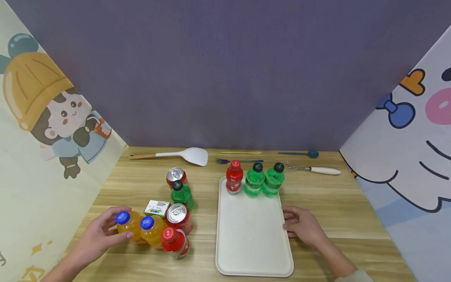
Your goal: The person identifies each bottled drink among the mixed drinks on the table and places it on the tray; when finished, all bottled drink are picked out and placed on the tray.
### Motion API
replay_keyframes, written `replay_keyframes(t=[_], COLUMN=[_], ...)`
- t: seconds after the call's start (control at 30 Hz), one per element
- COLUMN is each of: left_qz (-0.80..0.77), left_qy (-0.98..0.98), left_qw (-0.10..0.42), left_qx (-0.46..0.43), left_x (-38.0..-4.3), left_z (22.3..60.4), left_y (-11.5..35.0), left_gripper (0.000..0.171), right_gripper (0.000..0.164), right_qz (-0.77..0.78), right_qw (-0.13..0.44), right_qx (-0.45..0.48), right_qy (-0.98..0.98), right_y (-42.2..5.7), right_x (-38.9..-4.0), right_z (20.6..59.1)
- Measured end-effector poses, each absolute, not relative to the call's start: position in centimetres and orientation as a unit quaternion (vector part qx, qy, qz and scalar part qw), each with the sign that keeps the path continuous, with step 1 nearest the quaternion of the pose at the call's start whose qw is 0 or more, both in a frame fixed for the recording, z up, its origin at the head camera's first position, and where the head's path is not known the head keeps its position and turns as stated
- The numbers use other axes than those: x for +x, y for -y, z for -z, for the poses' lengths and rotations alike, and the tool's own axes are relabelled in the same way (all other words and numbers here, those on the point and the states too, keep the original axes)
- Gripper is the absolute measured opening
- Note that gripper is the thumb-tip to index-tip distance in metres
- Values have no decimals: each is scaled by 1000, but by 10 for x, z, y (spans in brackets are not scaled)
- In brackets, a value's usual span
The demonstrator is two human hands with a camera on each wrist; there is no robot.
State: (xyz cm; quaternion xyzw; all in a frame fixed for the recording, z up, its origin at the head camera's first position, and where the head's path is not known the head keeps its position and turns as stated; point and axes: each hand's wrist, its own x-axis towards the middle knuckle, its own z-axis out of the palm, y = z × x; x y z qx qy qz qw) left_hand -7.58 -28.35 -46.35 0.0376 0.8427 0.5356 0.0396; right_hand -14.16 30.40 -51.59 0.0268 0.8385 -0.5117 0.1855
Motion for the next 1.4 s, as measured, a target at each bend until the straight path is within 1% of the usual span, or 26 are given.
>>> replay_keyframes(t=[0.17, 0.43, 0.57, 0.67, 0.8, 0.97, 1.17, 1.4], left_qz=[-531, -531, -525, -511, -493, -472, -444, -428], left_qy=[-846, -847, -851, -859, -870, -880, -890, -895], left_qw=[44, 24, 25, 15, -11, -48, -83, -87], left_qx=[17, 7, 0, 4, 14, 33, 63, 89], left_x=[-74, -72, -71, -71, -72, -75, -82, -97], left_z=[462, 461, 459, 455, 448, 432, 401, 358], left_y=[284, 285, 286, 287, 290, 297, 302, 297], left_gripper=[66, 63, 62, 61, 57, 55, 54, 51], right_gripper=[66, 65, 65, 65, 64, 64, 65, 64], right_qz=[512, 511, 506, 509, 516, 517, 525, 523], right_qw=[187, 192, 191, 188, 185, 185, 189, 187], right_qx=[34, 40, 31, 28, 24, 21, 22, 23], right_qy=[-838, -837, -840, -839, -836, -836, -830, -831], right_y=[-303, -303, -305, -305, -305, -306, -306, -306], right_x=[-142, -142, -143, -143, -143, -143, -141, -141], right_z=[516, 518, 519, 518, 518, 518, 520, 518])
